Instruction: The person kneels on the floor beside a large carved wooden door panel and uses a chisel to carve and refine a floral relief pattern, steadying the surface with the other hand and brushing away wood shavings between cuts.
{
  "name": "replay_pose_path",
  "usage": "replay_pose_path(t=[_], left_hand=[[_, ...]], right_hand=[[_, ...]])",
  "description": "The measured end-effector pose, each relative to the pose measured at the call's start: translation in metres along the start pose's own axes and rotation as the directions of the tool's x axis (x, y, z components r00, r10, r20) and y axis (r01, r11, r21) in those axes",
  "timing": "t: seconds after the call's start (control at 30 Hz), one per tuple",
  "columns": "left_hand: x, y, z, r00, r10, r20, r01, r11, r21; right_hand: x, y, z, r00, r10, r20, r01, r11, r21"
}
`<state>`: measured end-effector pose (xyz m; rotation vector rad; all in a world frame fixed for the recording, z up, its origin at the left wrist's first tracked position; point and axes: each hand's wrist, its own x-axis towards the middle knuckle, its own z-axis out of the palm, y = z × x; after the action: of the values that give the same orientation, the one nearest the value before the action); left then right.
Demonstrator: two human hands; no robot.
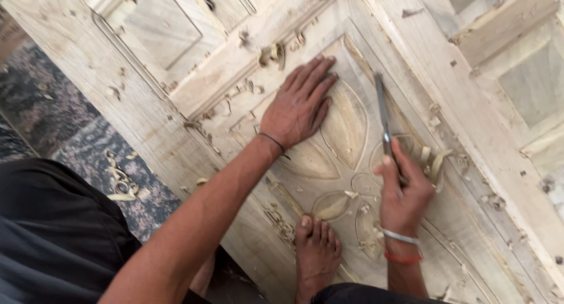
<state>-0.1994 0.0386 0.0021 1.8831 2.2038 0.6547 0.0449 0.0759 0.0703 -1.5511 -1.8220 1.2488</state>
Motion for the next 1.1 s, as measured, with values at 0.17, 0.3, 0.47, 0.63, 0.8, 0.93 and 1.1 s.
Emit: replay_pose_path(t=[0.17, 0.3, 0.47, 0.63, 0.8, 0.93, 1.1], left_hand=[[0.000, 0.000, 0.000, 1.000, -0.012, 0.010, 0.013, 1.000, -0.025], [0.000, 0.000, 0.002, 1.000, -0.004, 0.007, 0.004, 1.000, 0.019], [-0.001, 0.000, 0.002, 0.999, -0.023, 0.030, 0.024, 0.999, -0.022], [-0.002, 0.000, 0.003, 1.000, -0.005, 0.008, 0.005, 1.000, 0.003], [-0.002, -0.003, 0.004, 1.000, -0.017, 0.003, 0.017, 0.998, -0.059], [-0.001, -0.001, 0.005, 1.000, 0.004, -0.009, -0.004, 1.000, -0.005], [-0.002, 0.001, 0.005, 1.000, -0.007, -0.001, 0.007, 1.000, -0.004]], right_hand=[[0.002, 0.002, 0.002, 1.000, 0.008, 0.016, -0.010, 0.998, 0.069], [0.002, 0.005, 0.003, 0.999, -0.041, 0.020, 0.041, 0.998, 0.038], [0.007, 0.001, 0.005, 1.000, 0.014, 0.014, -0.014, 0.999, 0.037], [0.017, -0.006, 0.017, 0.992, -0.107, 0.070, 0.106, 0.994, 0.019], [0.008, -0.001, 0.017, 0.995, -0.103, 0.016, 0.102, 0.994, 0.024], [0.000, 0.003, 0.011, 0.999, -0.025, 0.019, 0.024, 0.998, 0.065], [0.005, 0.003, 0.010, 1.000, 0.020, 0.017, -0.021, 0.998, 0.053]])
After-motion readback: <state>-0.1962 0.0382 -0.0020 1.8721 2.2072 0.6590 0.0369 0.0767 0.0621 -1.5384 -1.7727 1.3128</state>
